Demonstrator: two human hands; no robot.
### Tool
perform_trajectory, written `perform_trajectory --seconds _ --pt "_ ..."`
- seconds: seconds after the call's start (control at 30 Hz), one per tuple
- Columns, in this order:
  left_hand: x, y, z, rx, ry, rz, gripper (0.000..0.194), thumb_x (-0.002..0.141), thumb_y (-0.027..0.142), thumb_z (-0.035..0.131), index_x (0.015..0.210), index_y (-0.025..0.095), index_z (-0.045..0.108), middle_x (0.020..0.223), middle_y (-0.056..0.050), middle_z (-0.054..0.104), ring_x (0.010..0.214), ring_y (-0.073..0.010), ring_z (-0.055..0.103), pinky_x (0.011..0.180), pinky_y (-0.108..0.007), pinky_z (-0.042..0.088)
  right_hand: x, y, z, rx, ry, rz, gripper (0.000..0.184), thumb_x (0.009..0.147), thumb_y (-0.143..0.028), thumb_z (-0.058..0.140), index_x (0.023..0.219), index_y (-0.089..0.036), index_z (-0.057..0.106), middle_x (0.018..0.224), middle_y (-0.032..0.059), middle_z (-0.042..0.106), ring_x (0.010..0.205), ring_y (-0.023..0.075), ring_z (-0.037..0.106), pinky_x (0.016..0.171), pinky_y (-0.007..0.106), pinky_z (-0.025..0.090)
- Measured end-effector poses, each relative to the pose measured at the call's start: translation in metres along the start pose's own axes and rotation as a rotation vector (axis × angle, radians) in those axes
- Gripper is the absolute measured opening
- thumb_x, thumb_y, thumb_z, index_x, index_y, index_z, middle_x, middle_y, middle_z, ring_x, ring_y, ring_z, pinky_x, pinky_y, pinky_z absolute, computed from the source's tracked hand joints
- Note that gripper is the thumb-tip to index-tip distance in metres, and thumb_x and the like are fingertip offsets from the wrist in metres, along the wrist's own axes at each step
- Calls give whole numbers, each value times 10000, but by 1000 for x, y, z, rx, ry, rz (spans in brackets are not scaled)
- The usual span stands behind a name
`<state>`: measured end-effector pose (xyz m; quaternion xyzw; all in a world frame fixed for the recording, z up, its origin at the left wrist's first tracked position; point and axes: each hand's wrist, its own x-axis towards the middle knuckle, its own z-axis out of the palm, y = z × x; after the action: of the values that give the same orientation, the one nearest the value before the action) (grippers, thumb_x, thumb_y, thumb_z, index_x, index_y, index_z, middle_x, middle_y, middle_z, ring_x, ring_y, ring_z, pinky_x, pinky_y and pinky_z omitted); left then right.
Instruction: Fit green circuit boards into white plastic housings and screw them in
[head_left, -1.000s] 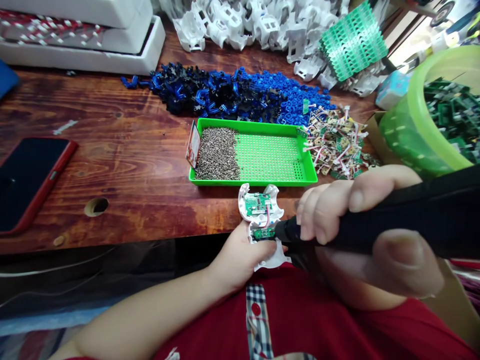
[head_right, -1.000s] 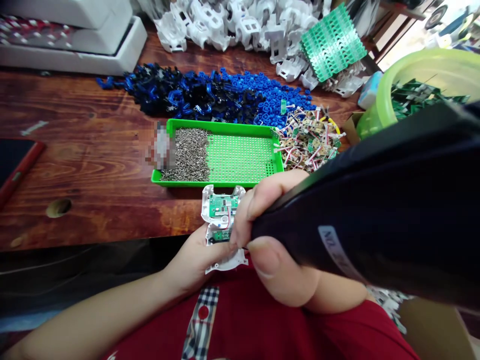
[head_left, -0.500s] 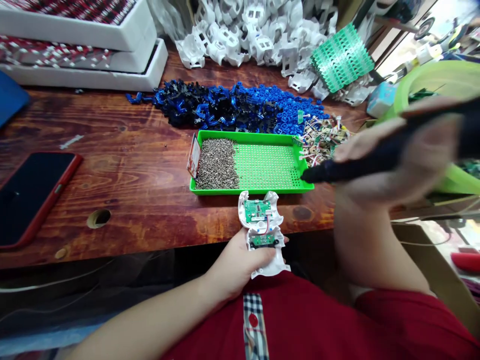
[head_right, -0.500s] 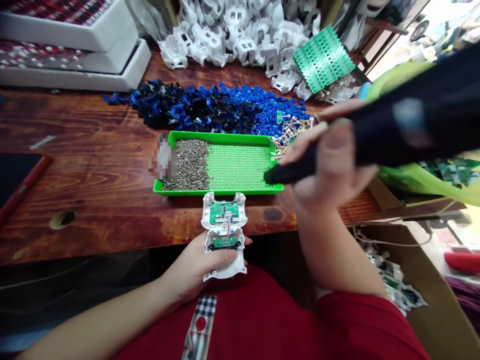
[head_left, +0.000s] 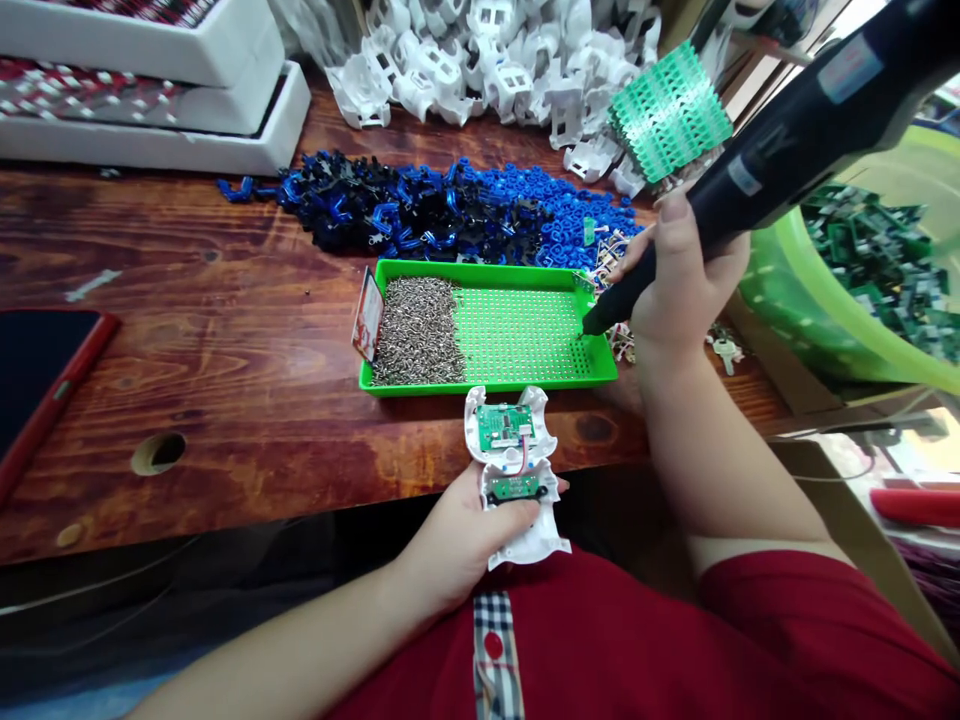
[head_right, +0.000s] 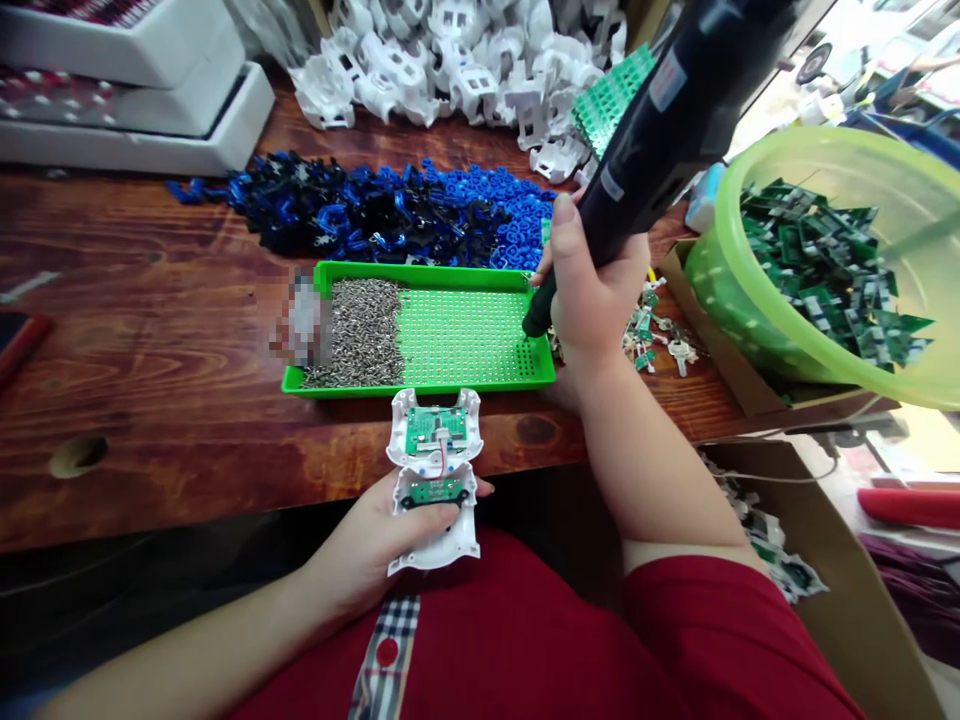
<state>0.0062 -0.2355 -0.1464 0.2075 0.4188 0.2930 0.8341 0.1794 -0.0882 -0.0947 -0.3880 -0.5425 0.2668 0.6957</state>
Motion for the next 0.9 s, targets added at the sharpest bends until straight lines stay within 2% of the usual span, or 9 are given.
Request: perform_trajectory --seconds 0.17,0.3,0.47,0.77,0.83,0.9 --pt "0 0 1 -12 -1 -5 442 622 163 705 1055 149 616 890 -62 698 708 -178 625 627 -254 462 2 4 -1 -11 13 -40 137 796 -343 574 810 -261 465 566 -81 454 474 65 501 451 196 424" --pt "-1 1 2 -16 -1 2 429 627 146 690 1048 142 609 863 -49 696 667 -150 611 613 -237 455 2 6 -2 -35 -16 -6 104 830 -341 519 833 -261 451 541 -85 449 460 70 491 456 196 421" --pt "0 1 0 -11 -29 -6 437 639 134 673 1068 145 589 825 -36 693 618 -129 599 598 -230 450 4 7 -2 -90 -1 -28 161 806 -382 553 825 -271 437 544 -87 440 461 65 484 460 194 420" --pt "2 -1 -1 2 -28 -8 490 623 155 703 1097 141 581 862 -56 697 667 -145 608 631 -238 446 2 5 0 16 -10 -13 149 783 -321 578 781 -237 455 510 -94 446 453 60 516 446 188 422" --pt "2 0 0 8 -24 1 505 616 139 705 1103 139 574 884 -56 695 675 -139 605 630 -230 442 4 11 1 54 12 -66 151 769 -308 589 778 -217 469 507 -91 454 433 65 516 413 193 417" --pt "1 1 1 9 -15 15 499 617 119 694 1101 138 572 898 -55 694 688 -136 603 626 -224 437 6 14 3 93 85 -178 151 739 -283 603 782 -196 488 519 -86 477 387 62 493 351 195 382"
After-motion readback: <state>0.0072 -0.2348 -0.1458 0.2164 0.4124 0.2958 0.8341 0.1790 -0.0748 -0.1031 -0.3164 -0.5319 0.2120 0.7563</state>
